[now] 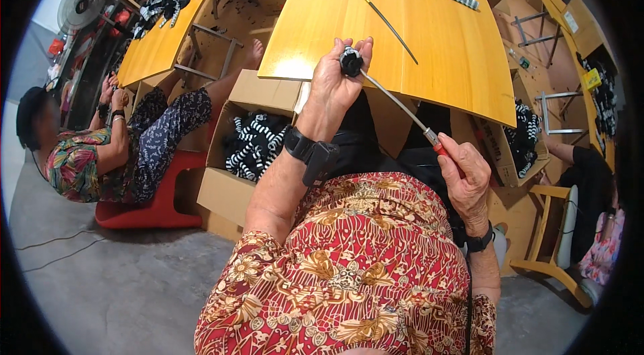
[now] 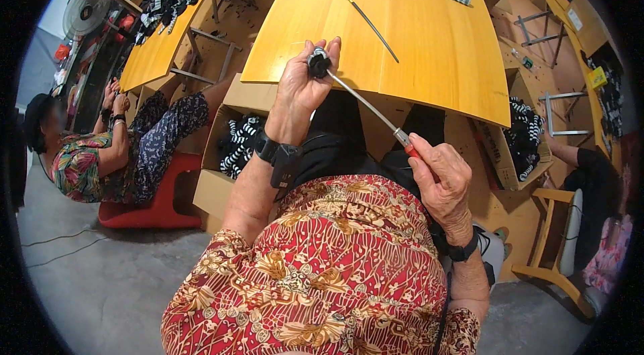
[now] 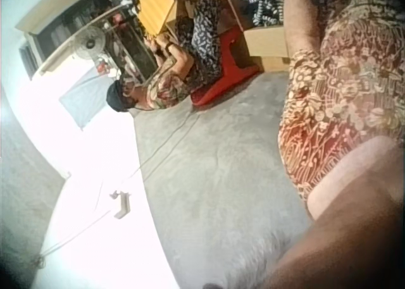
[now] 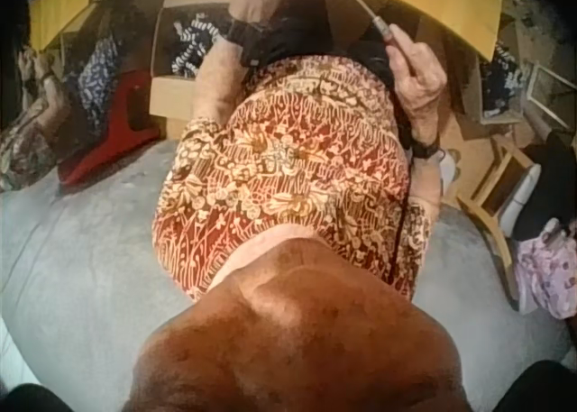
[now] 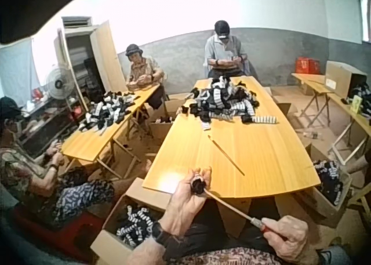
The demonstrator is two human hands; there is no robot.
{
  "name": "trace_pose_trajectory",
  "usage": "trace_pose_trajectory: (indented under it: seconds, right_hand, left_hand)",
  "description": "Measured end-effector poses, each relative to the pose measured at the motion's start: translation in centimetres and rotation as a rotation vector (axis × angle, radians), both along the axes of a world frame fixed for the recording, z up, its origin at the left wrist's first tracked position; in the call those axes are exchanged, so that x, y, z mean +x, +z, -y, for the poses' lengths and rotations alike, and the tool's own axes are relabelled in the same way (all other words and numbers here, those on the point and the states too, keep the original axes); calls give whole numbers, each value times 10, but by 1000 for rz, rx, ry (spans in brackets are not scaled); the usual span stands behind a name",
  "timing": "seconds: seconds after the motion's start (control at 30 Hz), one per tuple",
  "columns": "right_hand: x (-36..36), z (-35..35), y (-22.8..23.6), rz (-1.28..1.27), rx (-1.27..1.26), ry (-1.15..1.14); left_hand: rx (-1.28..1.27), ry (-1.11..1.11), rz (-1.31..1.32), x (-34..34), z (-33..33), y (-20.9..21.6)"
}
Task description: The person sits at a table and assembles small black and white striped fabric items. They use a red-handled screwdriver to push the fabric onto a cylindrical core, then roll and adjust the fabric by hand to secure it. The process is repeated for multiple items.
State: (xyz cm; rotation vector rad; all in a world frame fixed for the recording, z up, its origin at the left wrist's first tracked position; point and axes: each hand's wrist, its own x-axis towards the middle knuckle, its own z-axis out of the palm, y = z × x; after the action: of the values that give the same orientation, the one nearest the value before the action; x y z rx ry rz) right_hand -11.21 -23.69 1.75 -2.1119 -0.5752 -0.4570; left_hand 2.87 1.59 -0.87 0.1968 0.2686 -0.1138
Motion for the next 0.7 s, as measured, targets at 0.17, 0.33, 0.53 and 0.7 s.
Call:
trace_pose_trajectory:
  seconds: [0.17, 0.33, 0.53, 0.7]
  right_hand:
    - [-1, -1, 1, -11, -12, 6]
    - [-5, 1, 1, -5, -19, 10]
    - [-3, -2, -1, 1, -2, 13]
    - [-5, -2, 3, -12, -43, 47]
  left_hand:
    - [2, 6, 26, -3, 2, 0]
    - [-14, 14, 68, -2, -6, 0]
    - [-28, 40, 40, -3, -2, -3]
    - [-29, -8, 78, -2, -10, -4]
